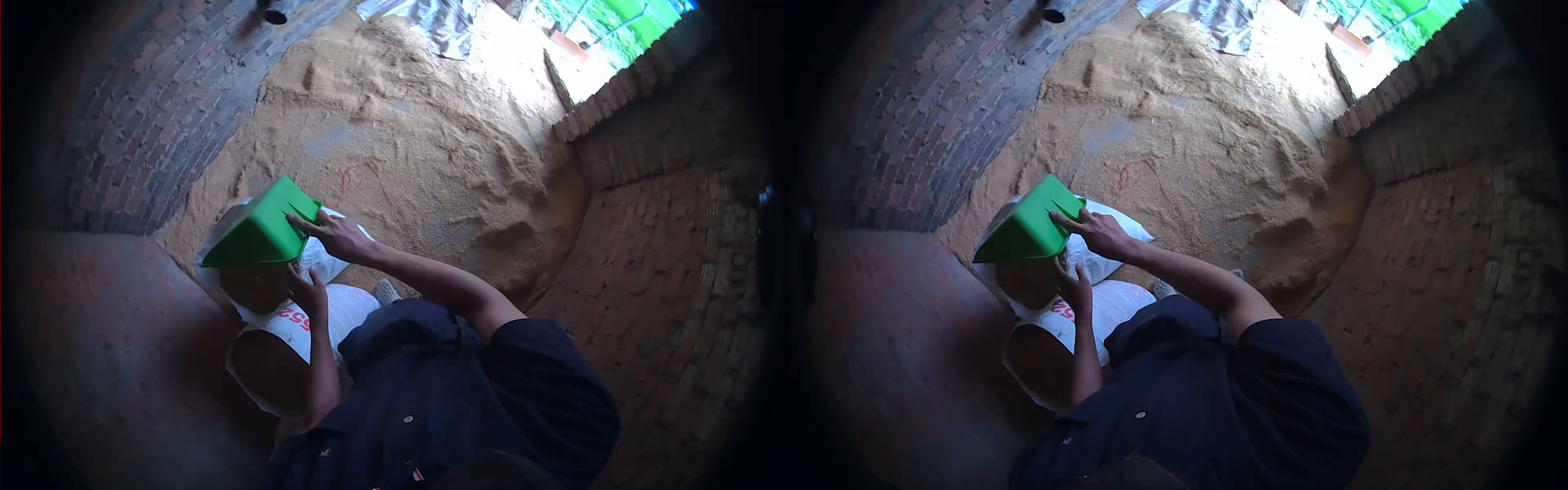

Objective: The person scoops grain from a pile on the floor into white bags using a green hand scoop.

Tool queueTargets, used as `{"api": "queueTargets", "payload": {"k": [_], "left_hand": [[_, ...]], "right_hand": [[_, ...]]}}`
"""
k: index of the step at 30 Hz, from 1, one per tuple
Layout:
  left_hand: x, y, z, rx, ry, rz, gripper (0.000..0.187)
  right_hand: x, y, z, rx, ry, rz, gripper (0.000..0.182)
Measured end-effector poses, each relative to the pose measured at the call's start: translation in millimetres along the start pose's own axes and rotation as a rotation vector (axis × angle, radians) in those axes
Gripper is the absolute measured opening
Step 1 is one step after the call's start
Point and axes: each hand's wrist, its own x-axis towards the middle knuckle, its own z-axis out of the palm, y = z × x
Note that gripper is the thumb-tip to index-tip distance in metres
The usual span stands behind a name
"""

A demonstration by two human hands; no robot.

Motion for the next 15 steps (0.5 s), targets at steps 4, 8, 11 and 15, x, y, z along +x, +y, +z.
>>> {"api": "queueTargets", "payload": {"k": [4, 8, 11, 15], "left_hand": [[-0.7, 13.7, 18.6, 0.163, 0.015, 0.092, 0.072], [2.9, 35.4, 16.7, 0.081, -0.081, 0.066, 0.075], [2.9, 61.3, 22.2, 0.254, -0.099, 0.0, 0.084], [2.9, 122.6, 42.5, 0.381, -0.169, 0.13, 0.087]], "right_hand": [[-61.5, 55.7, 5.2, 0.365, 0.315, 0.218, 0.068], [-153.0, 112.3, -17.2, 0.911, 0.261, 0.884, 0.051], [-244.7, 167.0, 5.5, 1.196, 0.463, 1.12, 0.042], [-360.1, 226.2, 75.9, 1.591, 0.881, 1.463, 0.029]]}}
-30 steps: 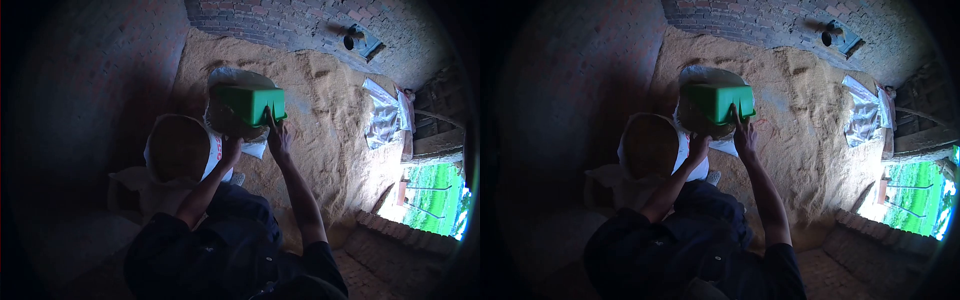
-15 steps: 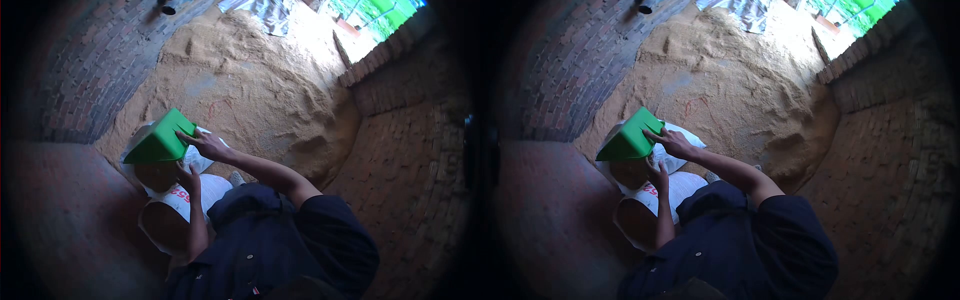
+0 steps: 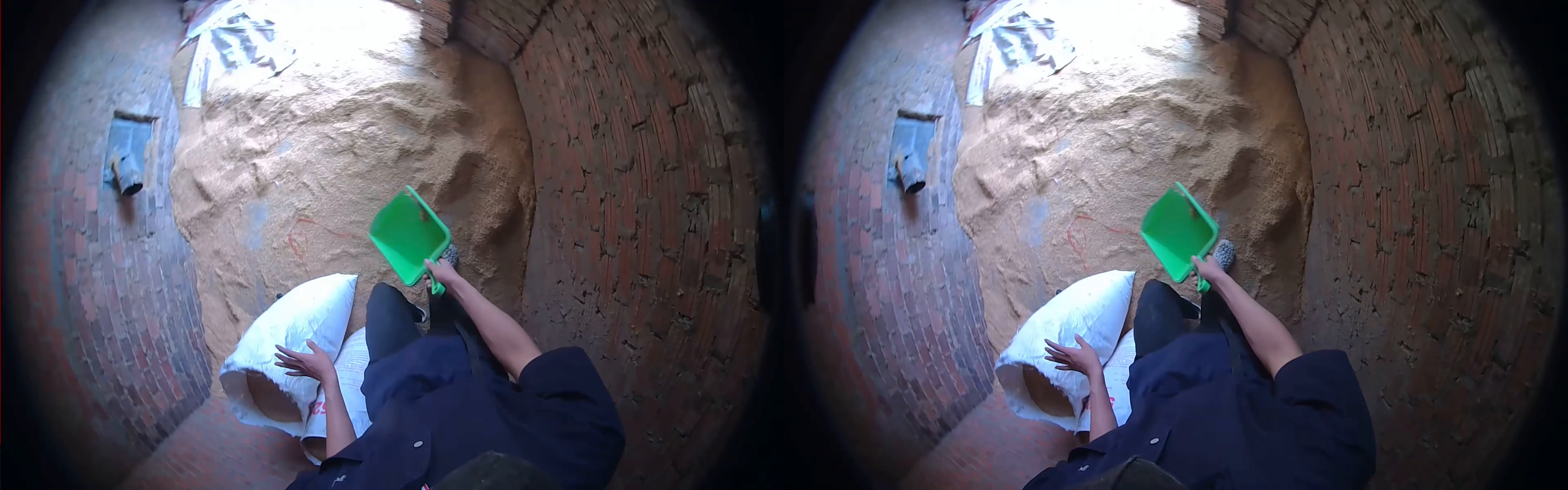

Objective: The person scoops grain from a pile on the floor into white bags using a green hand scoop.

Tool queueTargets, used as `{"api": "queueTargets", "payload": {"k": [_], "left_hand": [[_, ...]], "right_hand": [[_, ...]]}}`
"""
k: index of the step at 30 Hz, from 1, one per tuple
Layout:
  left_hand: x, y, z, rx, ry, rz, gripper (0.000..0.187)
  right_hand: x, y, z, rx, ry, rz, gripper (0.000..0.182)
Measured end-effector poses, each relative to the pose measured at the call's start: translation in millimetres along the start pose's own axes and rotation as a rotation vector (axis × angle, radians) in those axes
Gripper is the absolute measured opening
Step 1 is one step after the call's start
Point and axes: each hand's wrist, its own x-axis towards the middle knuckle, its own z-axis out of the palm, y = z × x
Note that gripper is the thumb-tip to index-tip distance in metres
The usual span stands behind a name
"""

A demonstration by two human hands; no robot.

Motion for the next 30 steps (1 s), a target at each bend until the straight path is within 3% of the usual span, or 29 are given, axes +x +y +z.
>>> {"api": "queueTargets", "payload": {"k": [2, 6, 8, 11, 15, 22, 24, 30], "left_hand": [[2.3, 41.3, 5.0, -0.002, -0.055, 0.102, 0.088], [7.8, 115.1, 40.2, -0.008, -0.172, 0.537, 0.087], [12.4, 153.6, 58.0, -0.003, -0.221, 0.692, 0.087], [19.3, 212.4, 75.5, 0.017, -0.271, 0.853, 0.084], [28.8, 288.9, 108.4, 0.016, -0.326, 1.021, 0.082], [81.4, 391.1, 170.8, 0.104, -0.39, 1.357, 0.082], [106.4, 413.4, 178.4, 0.135, -0.375, 1.443, 0.082], [185.0, 463.4, 189.6, 0.106, -0.463, 1.39, 0.08]], "right_hand": [[14.3, 19.7, -42.1, 0.265, 0.126, 0.072, 0.025], [66.4, 69.5, -109.4, 0.637, 0.254, 0.177, 0.026], [97.6, 99.5, -133.1, 0.82, 0.258, 0.255, 0.026], [141.8, 135.1, -152.9, 0.854, 0.207, 0.328, 0.026], [196.1, 148.9, -150.2, 0.761, 0.172, 0.36, 0.026], [287.3, 173.6, -95.7, 1.067, 0.133, 0.368, 0.027], [298.7, 169.3, -74.8, 1.225, 0.074, 0.249, 0.028], [358.5, 59.4, -63.7, 1.142, 0.209, 0.072, 0.028]]}}
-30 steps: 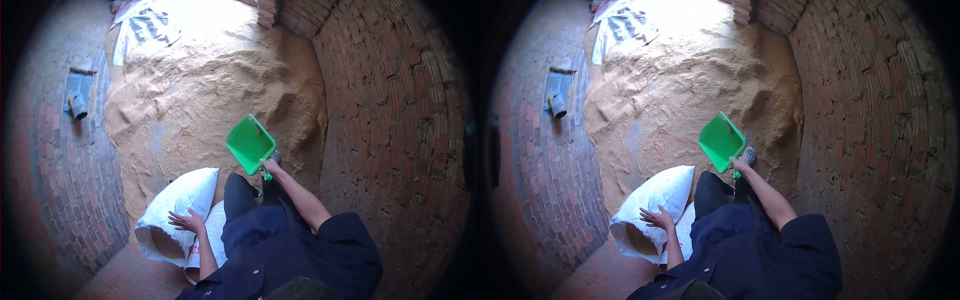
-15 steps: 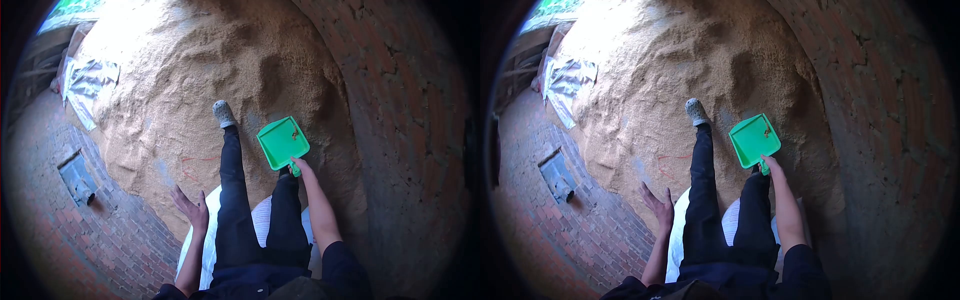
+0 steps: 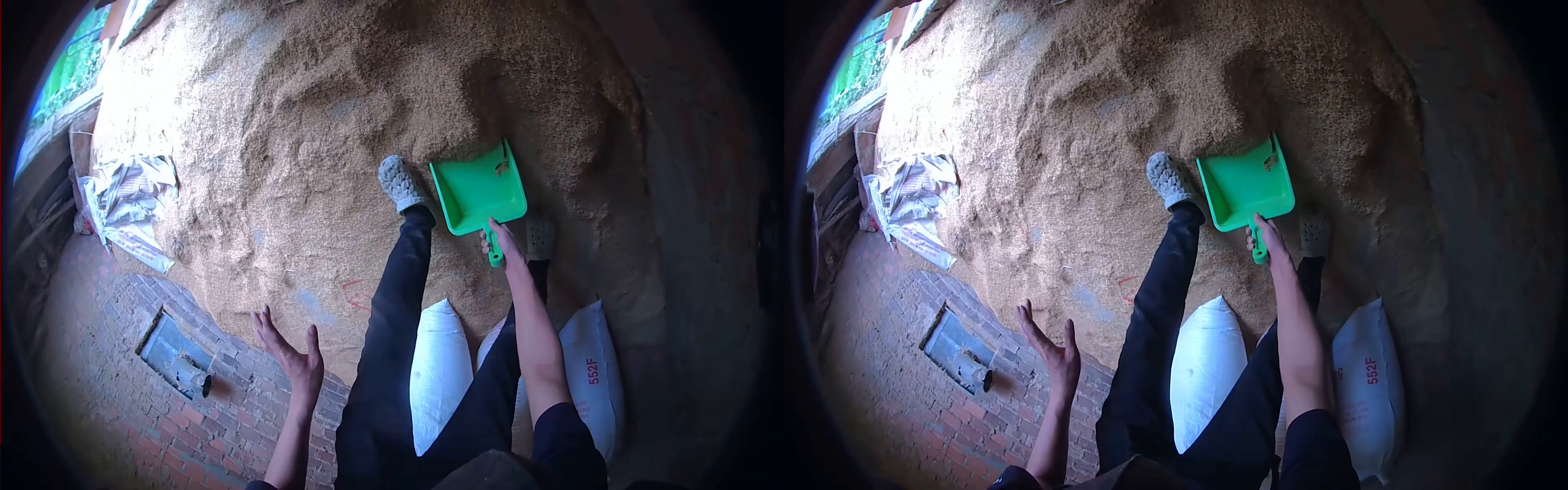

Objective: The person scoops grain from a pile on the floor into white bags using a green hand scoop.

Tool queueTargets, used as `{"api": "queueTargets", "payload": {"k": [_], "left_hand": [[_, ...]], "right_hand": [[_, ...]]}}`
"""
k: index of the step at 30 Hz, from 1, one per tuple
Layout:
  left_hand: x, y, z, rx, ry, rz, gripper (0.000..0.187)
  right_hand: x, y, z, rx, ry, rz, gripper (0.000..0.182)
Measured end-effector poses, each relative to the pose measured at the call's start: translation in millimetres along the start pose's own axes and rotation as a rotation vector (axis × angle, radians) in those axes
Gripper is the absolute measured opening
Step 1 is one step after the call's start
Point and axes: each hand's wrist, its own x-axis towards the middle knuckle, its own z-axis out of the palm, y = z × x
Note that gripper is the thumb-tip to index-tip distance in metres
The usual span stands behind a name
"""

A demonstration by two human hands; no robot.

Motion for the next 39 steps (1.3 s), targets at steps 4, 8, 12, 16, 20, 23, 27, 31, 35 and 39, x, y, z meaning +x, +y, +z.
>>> {"api": "queueTargets", "payload": {"k": [4, 8, 12, 16, 20, 23, 27, 31, 35, 39], "left_hand": [[33.3, -32.8, -13.0, 0.005, 0.026, -0.011, 0.081], [65.2, -50.3, -1.6, -0.084, 0.002, -0.079, 0.074], [148.8, -52.0, 49.7, -0.366, -0.113, -0.091, 0.06], [309.6, -13.5, 146.6, -0.549, -0.235, -0.031, 0.067], [476.7, 66.2, 230.1, -0.442, -0.145, 0.249, 0.083], [567.6, 122.3, 267.0, -0.396, 0.011, 0.302, 0.087], [557.2, 178.3, 279.7, -0.27, -0.04, 0.25, 0.084], [505.7, 179.5, 311.0, -0.262, 0.048, 0.536, 0.07], [399.2, 168.1, 331.0, -0.145, -0.181, 0.791, 0.047], [331.8, 190.8, 317.2, -0.075, -0.259, 0.971, 0.051]], "right_hand": [[49.0, -56.0, 59.7, -0.003, -0.138, -0.119, 0.027], [80.3, -126.8, 138.9, -0.056, -0.165, -0.246, 0.027], [94.2, -123.5, 144.2, -0.046, -0.169, -0.255, 0.025], [68.7, -107.7, 148.7, -0.016, -0.069, -0.231, 0.025], [44.6, -84.1, 142.0, 0.007, -0.01, -0.192, 0.025], [37.6, -74.0, 139.1, 0.05, 0.02, -0.14, 0.027], [46.8, -70.8, 143.2, 0.093, 0.001, -0.148, 0.025], [64.5, -48.3, 146.1, 0.187, -0.119, -0.209, 0.023], [68.4, -8.8, 155.2, 0.371, -0.16, -0.299, 0.024], [64.0, 30.8, 148.5, 0.562, -0.167, -0.346, 0.025]]}}
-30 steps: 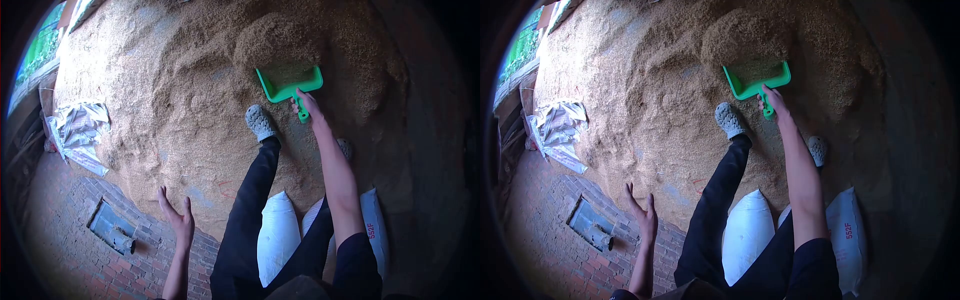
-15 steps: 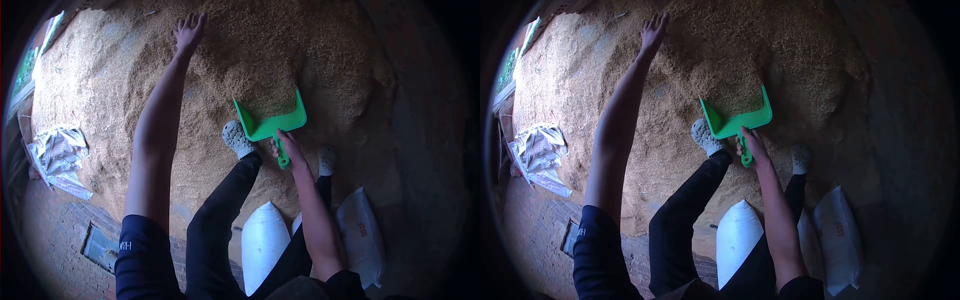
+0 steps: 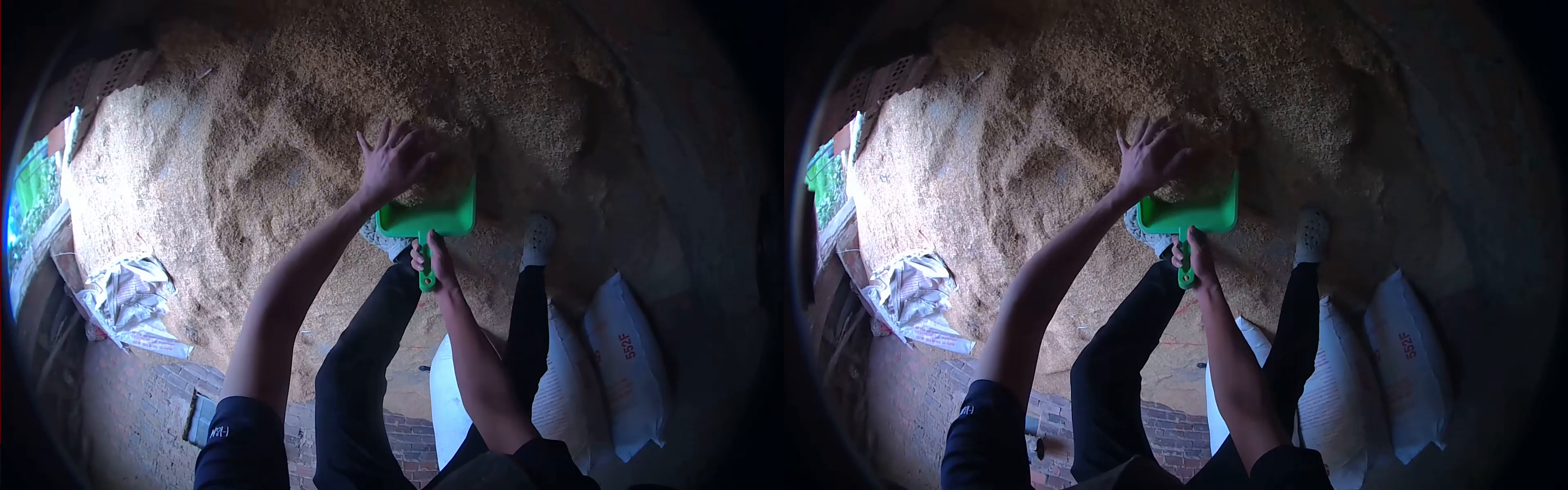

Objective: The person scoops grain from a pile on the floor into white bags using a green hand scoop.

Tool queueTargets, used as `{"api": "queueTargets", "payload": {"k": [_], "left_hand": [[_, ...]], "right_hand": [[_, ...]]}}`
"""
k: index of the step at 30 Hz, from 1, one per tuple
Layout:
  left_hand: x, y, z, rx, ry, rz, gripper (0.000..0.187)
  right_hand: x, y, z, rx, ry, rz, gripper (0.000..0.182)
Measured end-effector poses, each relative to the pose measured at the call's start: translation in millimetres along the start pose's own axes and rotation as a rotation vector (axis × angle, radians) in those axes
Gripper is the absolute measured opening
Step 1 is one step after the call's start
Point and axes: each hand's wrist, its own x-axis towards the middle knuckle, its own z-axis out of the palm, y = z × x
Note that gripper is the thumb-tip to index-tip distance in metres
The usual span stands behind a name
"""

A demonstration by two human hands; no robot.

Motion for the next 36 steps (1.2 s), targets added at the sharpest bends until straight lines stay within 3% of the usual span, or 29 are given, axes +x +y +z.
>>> {"api": "queueTargets", "payload": {"k": [2, 5, 7, 8, 10, 12, 14, 15, 17, 18, 20, 21, 23, 25, 28, 31, 33, 36], "left_hand": [[39.8, -4.2, 3.7, 0.089, 0.227, 0.035, 0.054], [158.1, 4.9, -48.5, 0.172, 0.689, -0.056, 0.058], [205.3, 15.2, -91.2, 0.033, 0.357, -0.32, 0.069], [219.8, -0.8, -85.0, 0.033, 0.35, -0.308, 0.069], [232.7, -19.6, -68.9, -0.281, 0.287, -0.197, 0.072], [206.6, -0.4, -42.2, -0.101, 0.435, 0.09, 0.058], [183.9, -21.2, -6.8, -0.001, 0.271, 0.157, 0.055], [164.8, -4.4, -1.2, 0.02, 0.357, 0.33, 0.05], [117.8, 26.7, 9.5, 0.151, 0.14, 0.286, 0.048], [99.4, 28.6, 27.0, 0.092, 0.076, 0.33, 0.051], [57.7, 54.3, 8.1, 0.174, -0.108, 0.353, 0.053], [50.0, 54.0, 6.7, 0.241, -0.14, 0.374, 0.057], [60.8, 27.9, -3.3, 0.287, 0.083, 0.234, 0.065], [91.1, -28.5, -13.0, 0.229, 0.383, -0.194, 0.076], [142.8, -82.2, -53.4, -0.23, 0.571, -0.816, 0.094], [163.1, -86.9, -47.6, -0.317, 0.396, -0.713, 0.094], [153.4, -74.3, -34.1, -0.274, 0.361, -0.65, 0.09], [141.1, -54.0, -12.8, -0.219, 0.337, -0.484, 0.082]], "right_hand": [[-5.2, 3.6, -8.0, 0.109, -0.014, -0.023, 0.027], [-3.5, -3.4, -19.1, 0.227, -0.01, -0.092, 0.028], [0.0, -27.8, -9.2, 0.224, -0.036, -0.106, 0.024], [2.7, -39.6, -2.4, 0.163, 0.015, -0.105, 0.023], [12.6, -52.1, -6.2, 0.08, 0.021, -0.112, 0.023], [17.8, -56.0, -6.7, 0.092, 0.043, -0.087, 0.024], [20.6, -55.3, -18.0, 0.001, 0.068, -0.052, 0.032], [23.1, -57.6, -22.5, 0.005, 0.063, -0.061, 0.032], [28.2, -63.4, -22.6, -0.245, 0.23, 0.035, 0.042], [27.7, -68.7, -15.6, -0.258, 0.391, -0.012, 0.044], [32.9, -94.8, -27.1, -0.002, 0.623, -0.032, 0.06], [40.6, -111.5, -37.1, -0.235, 0.824, -0.213, 0.073], [41.6, -177.4, -39.1, -0.651, 1.276, -0.209, 0.094], [63.7, -246.3, -82.1, -0.806, 1.411, -0.772, 0.094], [68.8, -345.3, -64.4, -0.644, 1.314, -0.577, 0.089], [74.4, -380.5, -18.9, -0.365, 0.488, -0.565, 0.069], [100.8, -371.3, -20.8, -0.436, 0.478, -0.586, 0.066], [122.5, -323.8, 7.1, -0.832, 0.467, -0.85, 0.058]]}}
